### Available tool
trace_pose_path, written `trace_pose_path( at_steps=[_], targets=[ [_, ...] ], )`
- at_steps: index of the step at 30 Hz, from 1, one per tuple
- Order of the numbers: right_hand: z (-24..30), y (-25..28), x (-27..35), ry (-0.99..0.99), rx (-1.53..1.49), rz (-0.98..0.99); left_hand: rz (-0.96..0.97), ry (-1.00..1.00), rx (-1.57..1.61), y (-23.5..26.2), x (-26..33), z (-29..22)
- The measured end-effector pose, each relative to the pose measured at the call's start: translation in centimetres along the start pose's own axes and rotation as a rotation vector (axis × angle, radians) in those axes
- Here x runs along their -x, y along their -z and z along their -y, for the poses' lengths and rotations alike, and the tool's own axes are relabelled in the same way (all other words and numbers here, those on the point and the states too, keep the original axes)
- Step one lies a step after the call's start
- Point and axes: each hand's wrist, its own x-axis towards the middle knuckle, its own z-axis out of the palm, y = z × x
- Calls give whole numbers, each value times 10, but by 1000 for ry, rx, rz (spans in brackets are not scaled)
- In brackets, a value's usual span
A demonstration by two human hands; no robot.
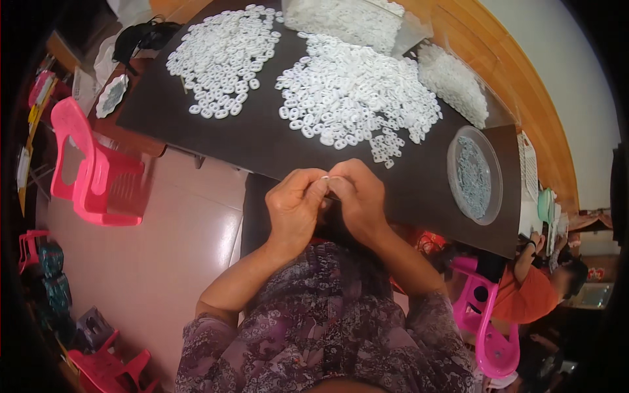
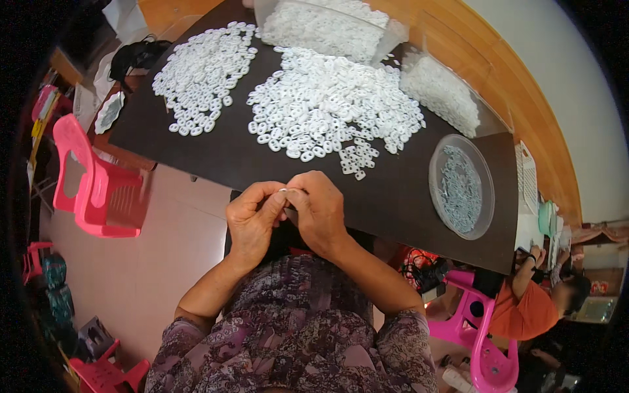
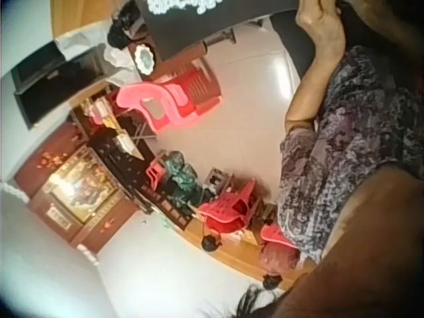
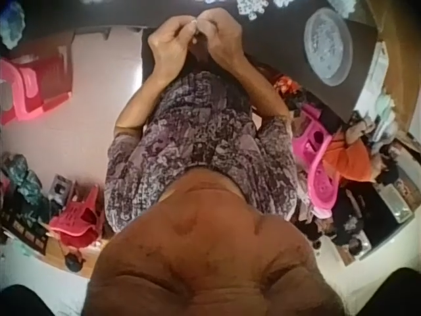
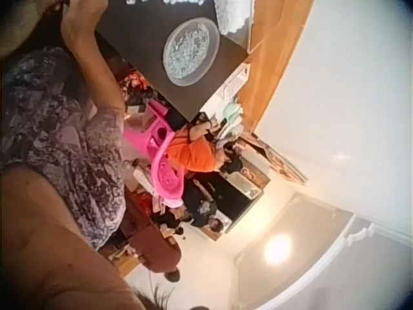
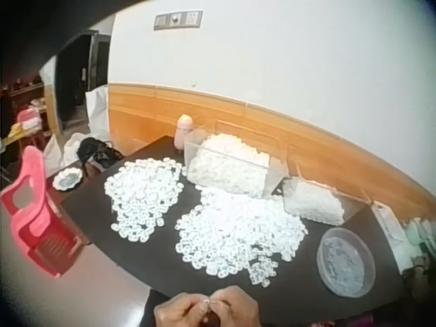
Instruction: Hand-assembling small white plastic ring components by inserting a center piece into them.
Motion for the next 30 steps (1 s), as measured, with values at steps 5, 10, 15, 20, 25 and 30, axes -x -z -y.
trace_pose_path(
  at_steps=[5,10,15,20,25,30],
  targets=[
    [10,-2,-2,-9,-8,-8,1,86,165,5,-6,0],
    [10,29,-7,59,162,-140,20,210,410,14,-11,4],
    [-15,57,-21,125,399,-127,-9,198,415,16,-15,2],
    [-20,40,-45,389,689,-130,-4,208,438,15,-15,3],
    [-34,36,-49,435,898,-66,2,242,458,13,-14,0],
    [-31,38,-40,385,817,-47,12,242,463,14,-15,3]
  ],
)
